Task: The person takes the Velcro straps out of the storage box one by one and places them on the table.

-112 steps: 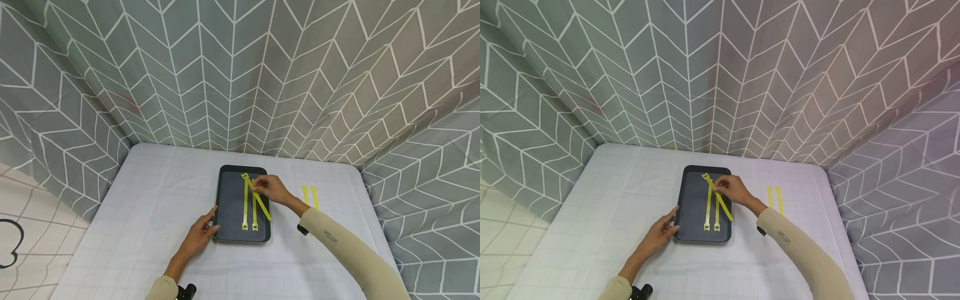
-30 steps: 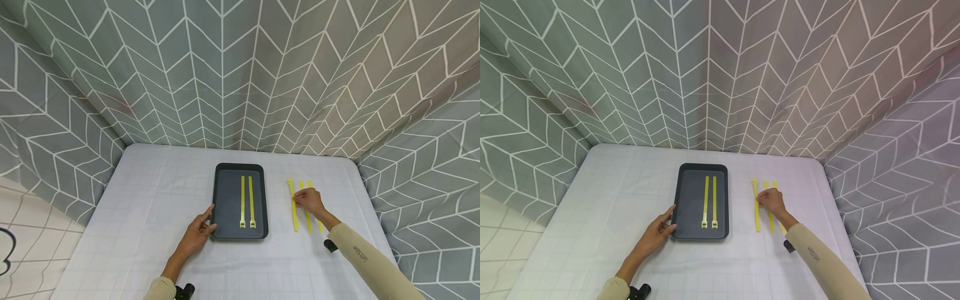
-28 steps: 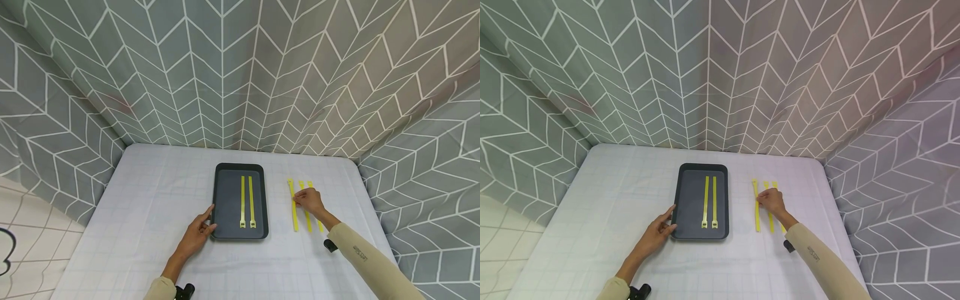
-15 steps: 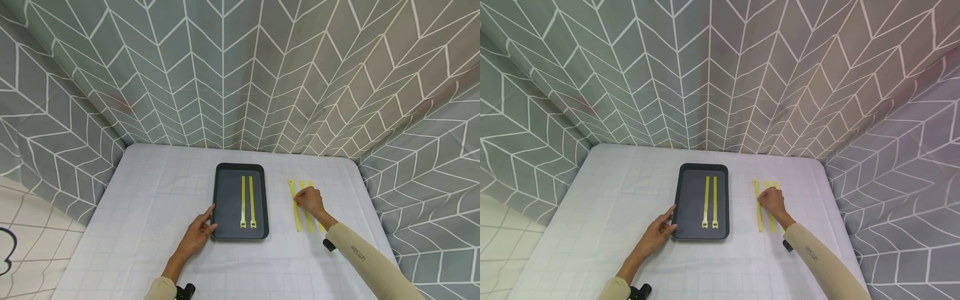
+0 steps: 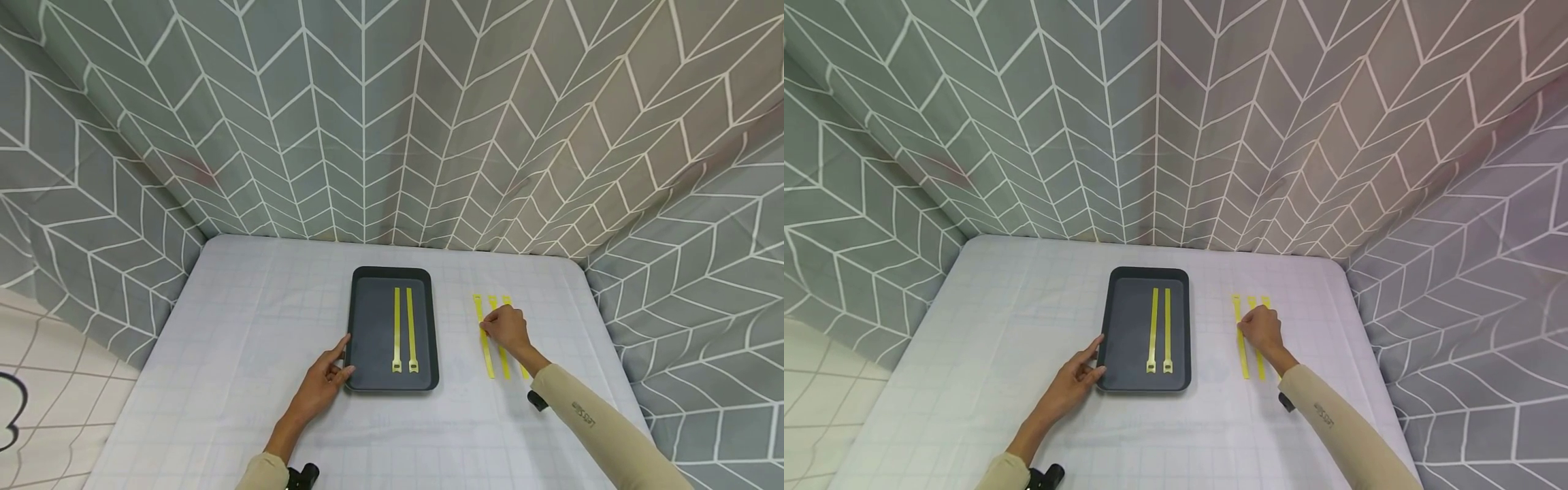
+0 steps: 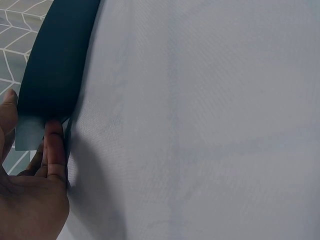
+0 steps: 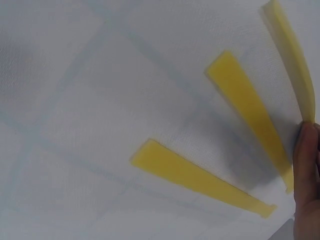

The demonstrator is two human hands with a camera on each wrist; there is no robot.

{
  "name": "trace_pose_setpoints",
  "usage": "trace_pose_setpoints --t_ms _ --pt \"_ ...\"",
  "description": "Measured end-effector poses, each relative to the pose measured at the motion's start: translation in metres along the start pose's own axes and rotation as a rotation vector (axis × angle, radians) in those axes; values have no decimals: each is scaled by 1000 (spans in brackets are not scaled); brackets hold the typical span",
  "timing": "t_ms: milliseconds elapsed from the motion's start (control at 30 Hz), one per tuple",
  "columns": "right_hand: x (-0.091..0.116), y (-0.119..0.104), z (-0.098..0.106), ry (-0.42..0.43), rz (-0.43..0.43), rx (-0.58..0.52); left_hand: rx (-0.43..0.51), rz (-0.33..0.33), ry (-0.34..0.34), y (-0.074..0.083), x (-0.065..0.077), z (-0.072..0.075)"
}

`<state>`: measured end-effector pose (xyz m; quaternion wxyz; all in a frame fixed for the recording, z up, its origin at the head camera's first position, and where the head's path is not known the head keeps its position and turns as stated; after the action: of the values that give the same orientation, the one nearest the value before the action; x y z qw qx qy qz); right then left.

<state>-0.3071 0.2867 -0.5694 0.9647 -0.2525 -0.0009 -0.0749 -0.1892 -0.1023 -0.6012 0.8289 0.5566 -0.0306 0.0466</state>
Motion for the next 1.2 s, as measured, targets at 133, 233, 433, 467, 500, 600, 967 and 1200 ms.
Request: trace_pose_setpoints --t_ms 133,233,433,467,500,600,967,1200 --pt "0 -1 0 -2 0 -2 0 2 0 0 0 0" --pt "0 -1 0 -6 -3 -1 2 3 0 -1 1 0" --pt "2 -4 1 -13 7 5 0 0 2 -1 1 0" --pt "2 -4 1 -14 8 4 1 0 2 -1 1 0" --pt "2 -4 1 -18 6 2 4 0 3 -1 1 0" --pt "3 -4 2 -23 -5 8 12 0 1 -2 2 0" --pt "0 -16 6 20 52 21 3 4 2 -3 1 0" --pt "3 -33 8 43 116 -34 5 9 4 -4 0 0"
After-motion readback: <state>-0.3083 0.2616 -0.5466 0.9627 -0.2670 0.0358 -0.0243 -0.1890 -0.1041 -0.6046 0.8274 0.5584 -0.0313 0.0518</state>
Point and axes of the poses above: each hand's wrist, its own x-axis away from the middle knuckle, its own z-axis out of the back of the hand, y = z × x, the point moved 9 cm from there along -x, towards the middle knuckle, and after that the axes turned 9 degrees about y, right-handed, at the moved point
